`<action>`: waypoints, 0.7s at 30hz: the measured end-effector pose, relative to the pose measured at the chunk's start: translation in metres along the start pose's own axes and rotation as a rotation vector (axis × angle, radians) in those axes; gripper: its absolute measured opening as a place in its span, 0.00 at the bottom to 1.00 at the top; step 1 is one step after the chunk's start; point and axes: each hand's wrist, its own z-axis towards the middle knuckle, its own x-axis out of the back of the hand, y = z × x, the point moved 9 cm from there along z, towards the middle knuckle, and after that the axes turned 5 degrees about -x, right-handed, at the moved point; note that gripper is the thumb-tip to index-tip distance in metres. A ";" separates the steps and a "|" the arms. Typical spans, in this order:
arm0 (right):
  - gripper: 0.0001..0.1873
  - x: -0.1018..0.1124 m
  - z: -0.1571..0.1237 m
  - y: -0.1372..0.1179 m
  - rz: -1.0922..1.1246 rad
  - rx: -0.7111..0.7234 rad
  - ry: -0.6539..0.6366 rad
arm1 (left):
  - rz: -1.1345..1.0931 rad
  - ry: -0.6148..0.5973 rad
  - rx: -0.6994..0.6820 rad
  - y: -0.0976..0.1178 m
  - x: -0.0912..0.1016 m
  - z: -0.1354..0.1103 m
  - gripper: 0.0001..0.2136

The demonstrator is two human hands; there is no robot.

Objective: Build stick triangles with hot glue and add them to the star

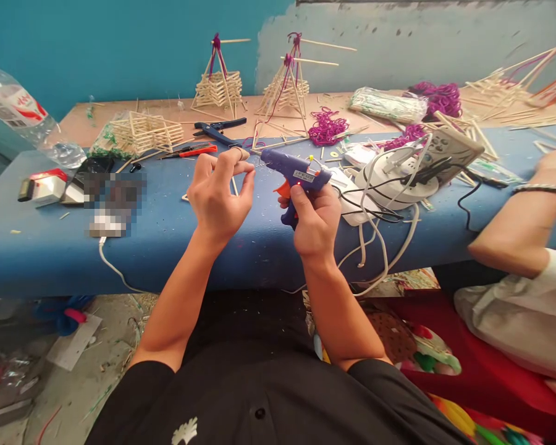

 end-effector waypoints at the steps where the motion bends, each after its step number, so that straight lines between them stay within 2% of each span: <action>1: 0.21 0.000 0.000 0.000 0.007 -0.001 0.002 | 0.000 -0.011 0.003 0.001 -0.002 0.000 0.14; 7: 0.18 0.000 -0.005 -0.002 0.019 0.001 0.023 | 0.020 -0.052 0.028 0.004 -0.012 0.001 0.14; 14: 0.19 0.000 -0.009 0.002 -0.004 -0.021 0.019 | -0.004 -0.039 0.062 -0.002 -0.020 -0.003 0.16; 21: 0.18 0.000 -0.013 0.001 -0.039 -0.023 0.039 | -0.010 0.044 0.039 0.002 -0.016 -0.007 0.16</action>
